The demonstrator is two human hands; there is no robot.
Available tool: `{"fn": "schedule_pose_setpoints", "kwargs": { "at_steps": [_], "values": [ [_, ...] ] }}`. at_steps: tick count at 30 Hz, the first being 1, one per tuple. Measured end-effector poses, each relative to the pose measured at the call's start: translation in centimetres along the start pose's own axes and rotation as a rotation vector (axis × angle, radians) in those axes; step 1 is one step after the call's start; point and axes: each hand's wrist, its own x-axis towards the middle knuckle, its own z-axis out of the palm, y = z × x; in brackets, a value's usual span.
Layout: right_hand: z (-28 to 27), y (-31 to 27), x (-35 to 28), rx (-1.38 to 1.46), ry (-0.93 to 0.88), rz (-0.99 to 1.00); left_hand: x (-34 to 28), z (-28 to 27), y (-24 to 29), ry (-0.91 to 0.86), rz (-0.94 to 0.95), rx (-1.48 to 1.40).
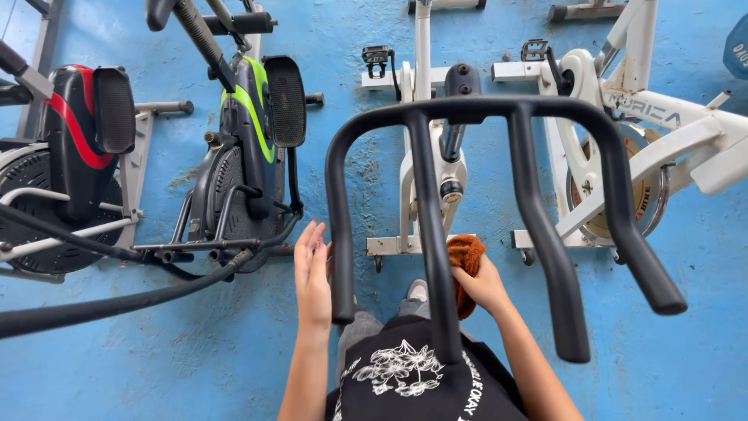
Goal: Wiping down handles, frames, and seats of various gym machines using a cloth.
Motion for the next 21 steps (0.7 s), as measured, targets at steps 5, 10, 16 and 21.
{"fn": "schedule_pose_setpoints", "kwargs": {
  "at_steps": [5,10,16,21],
  "values": [
    [6.1,-11.1,-9.5,0.371,-0.069,0.081,0.9,-2.9,-9.4,-0.053,-0.150,-0.225],
    [13.0,-8.6,-10.0,0.700,-0.260,0.127,-0.8,-7.0,-12.3,-0.375,-0.230,-0.032],
    [16.3,-7.4,-12.9,-0.450,-0.440,-0.344,1.2,-10.4,-6.9,-0.744,-0.352,0.118],
    [12.9,-13.9,-16.9,-0.521,-0.555,-0.621,4.8,-15.9,-9.1,-0.416,-0.598,-0.059]
  ]
}}
